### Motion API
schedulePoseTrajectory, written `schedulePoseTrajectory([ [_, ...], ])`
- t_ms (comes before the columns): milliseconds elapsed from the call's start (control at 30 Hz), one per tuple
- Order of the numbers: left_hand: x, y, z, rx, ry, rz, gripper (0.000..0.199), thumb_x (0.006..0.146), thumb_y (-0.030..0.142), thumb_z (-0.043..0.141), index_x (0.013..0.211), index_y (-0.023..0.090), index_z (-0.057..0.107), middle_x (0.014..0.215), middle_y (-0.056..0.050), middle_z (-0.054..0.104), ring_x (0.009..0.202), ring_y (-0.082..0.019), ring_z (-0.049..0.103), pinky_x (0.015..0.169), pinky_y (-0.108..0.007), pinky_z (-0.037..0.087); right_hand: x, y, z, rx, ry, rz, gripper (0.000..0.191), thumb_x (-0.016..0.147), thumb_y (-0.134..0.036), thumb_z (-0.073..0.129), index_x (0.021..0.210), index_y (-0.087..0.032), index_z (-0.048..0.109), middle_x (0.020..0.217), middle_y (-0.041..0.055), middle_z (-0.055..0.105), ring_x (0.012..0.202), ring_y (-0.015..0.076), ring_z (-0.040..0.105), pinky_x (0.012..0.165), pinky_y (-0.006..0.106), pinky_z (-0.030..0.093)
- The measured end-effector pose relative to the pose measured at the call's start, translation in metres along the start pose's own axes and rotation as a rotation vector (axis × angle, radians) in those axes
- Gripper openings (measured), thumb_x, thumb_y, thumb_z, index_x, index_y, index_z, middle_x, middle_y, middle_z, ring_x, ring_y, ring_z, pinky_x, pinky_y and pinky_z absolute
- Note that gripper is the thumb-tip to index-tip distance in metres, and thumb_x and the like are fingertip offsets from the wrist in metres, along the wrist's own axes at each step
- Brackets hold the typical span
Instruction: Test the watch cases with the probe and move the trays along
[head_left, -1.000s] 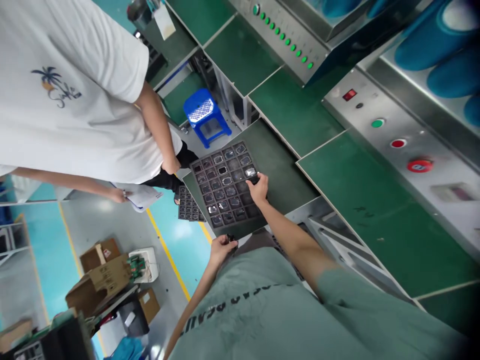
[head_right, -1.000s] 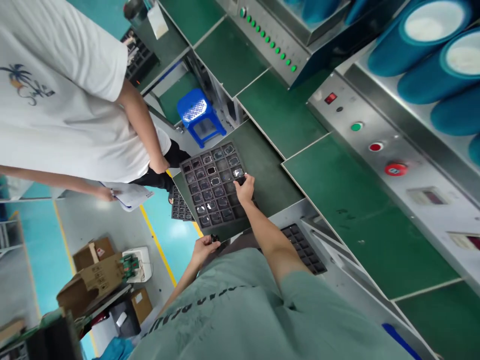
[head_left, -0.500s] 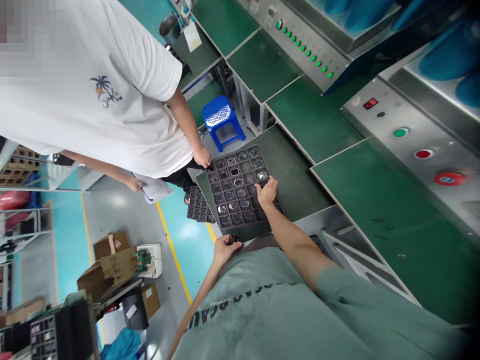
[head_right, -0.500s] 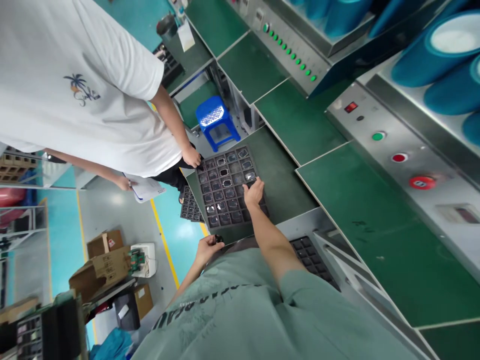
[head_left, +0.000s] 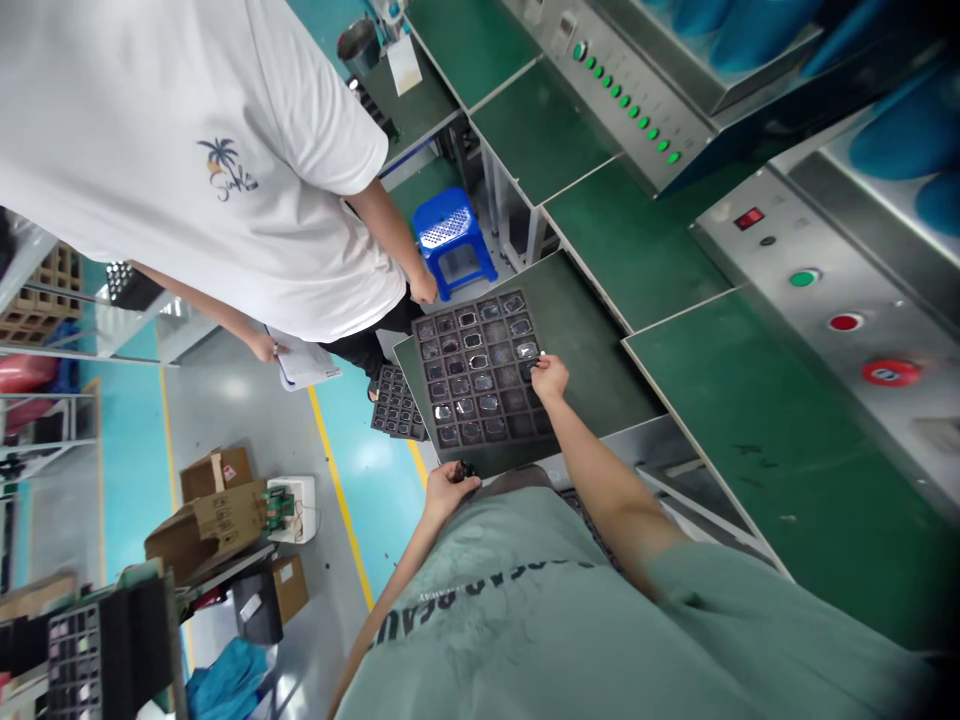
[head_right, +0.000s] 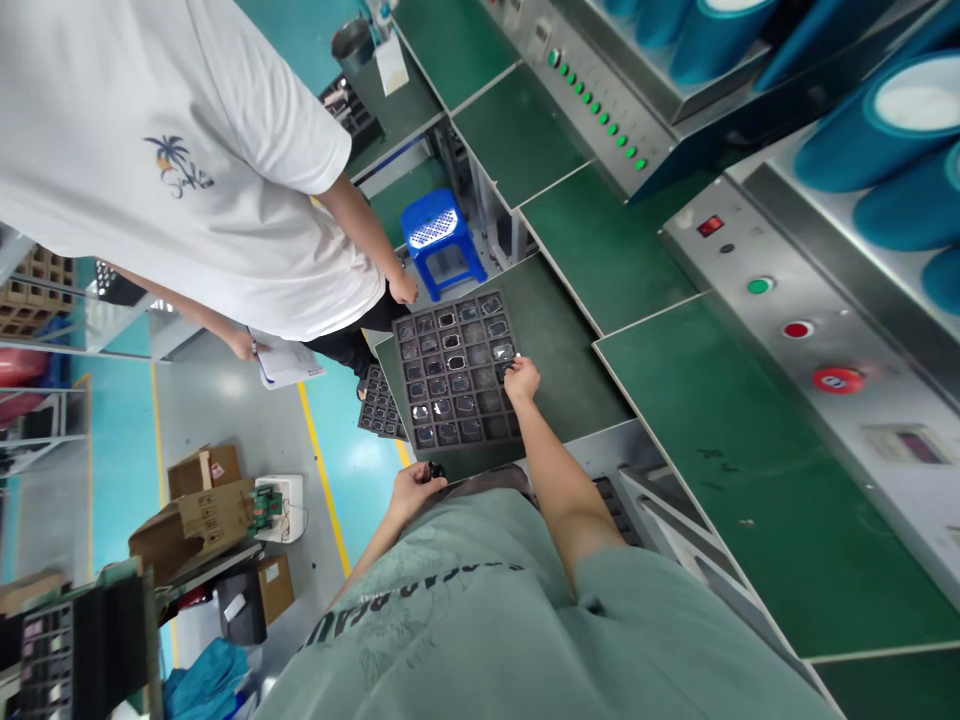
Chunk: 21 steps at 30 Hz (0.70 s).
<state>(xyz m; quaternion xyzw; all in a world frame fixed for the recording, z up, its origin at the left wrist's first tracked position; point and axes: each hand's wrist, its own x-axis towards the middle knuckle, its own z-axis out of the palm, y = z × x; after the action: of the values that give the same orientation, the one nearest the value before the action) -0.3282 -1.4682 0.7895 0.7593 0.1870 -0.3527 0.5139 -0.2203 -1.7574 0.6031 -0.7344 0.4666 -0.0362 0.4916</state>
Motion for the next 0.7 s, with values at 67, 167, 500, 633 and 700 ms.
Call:
schedulePoseTrajectory([
  [67, 0.001, 0.000, 0.000, 0.013, -0.003, 0.008, 0.035, 0.056, 0.039, 0.087, 0.066, 0.018, 0.061, 0.062, 0.005, 0.056, 0.061, -0.011, 0.047, 0.063, -0.023, 0.035, 0.005, 0.000, -0.002, 0.012, -0.018, 0.048, 0.011, 0.086, -0.022, 0.070, 0.095, -0.016, 0.070, 0.086, 0.0043, 0.073, 0.093, 0.0236, 0.072, 0.098, 0.043, 0.056],
  [167, 0.004, -0.001, 0.001, 0.027, -0.004, 0.022, 0.035, 0.056, 0.040, 0.087, 0.067, 0.018, 0.062, 0.063, 0.004, 0.057, 0.062, -0.011, 0.049, 0.063, -0.023, 0.036, 0.009, 0.001, -0.003, 0.027, -0.059, 0.086, 0.016, 0.095, -0.029, 0.075, 0.100, -0.015, 0.070, 0.096, 0.0030, 0.073, 0.095, 0.0195, 0.071, 0.096, 0.042, 0.058],
  [500, 0.012, 0.005, 0.007, 0.210, 0.007, 0.076, 0.037, 0.062, 0.042, 0.089, 0.080, 0.014, 0.072, 0.069, 0.001, 0.066, 0.066, -0.013, 0.058, 0.066, -0.024, 0.045, 0.008, -0.001, -0.007, 0.035, -0.113, 0.079, 0.023, 0.099, -0.037, 0.073, 0.105, -0.014, 0.072, 0.102, 0.0045, 0.075, 0.098, 0.0195, 0.073, 0.097, 0.043, 0.059],
  [633, 0.016, 0.013, 0.012, 0.411, 0.016, 0.102, 0.032, 0.069, 0.038, 0.088, 0.087, 0.013, 0.076, 0.076, -0.002, 0.072, 0.073, -0.017, 0.064, 0.071, -0.026, 0.049, 0.002, -0.007, -0.010, 0.045, -0.101, 0.007, 0.014, 0.092, -0.021, 0.072, 0.104, -0.014, 0.075, 0.100, 0.0062, 0.079, 0.099, 0.0215, 0.075, 0.103, 0.042, 0.057],
  [700, 0.026, 0.022, 0.022, 0.530, 0.007, 0.121, 0.029, 0.073, 0.033, 0.087, 0.093, 0.014, 0.078, 0.083, -0.004, 0.076, 0.080, -0.019, 0.068, 0.076, -0.028, 0.051, -0.002, -0.007, -0.017, 0.038, -0.088, -0.031, 0.023, 0.087, -0.014, 0.067, 0.109, -0.013, 0.076, 0.107, 0.0094, 0.080, 0.105, 0.0229, 0.075, 0.107, 0.039, 0.054],
])
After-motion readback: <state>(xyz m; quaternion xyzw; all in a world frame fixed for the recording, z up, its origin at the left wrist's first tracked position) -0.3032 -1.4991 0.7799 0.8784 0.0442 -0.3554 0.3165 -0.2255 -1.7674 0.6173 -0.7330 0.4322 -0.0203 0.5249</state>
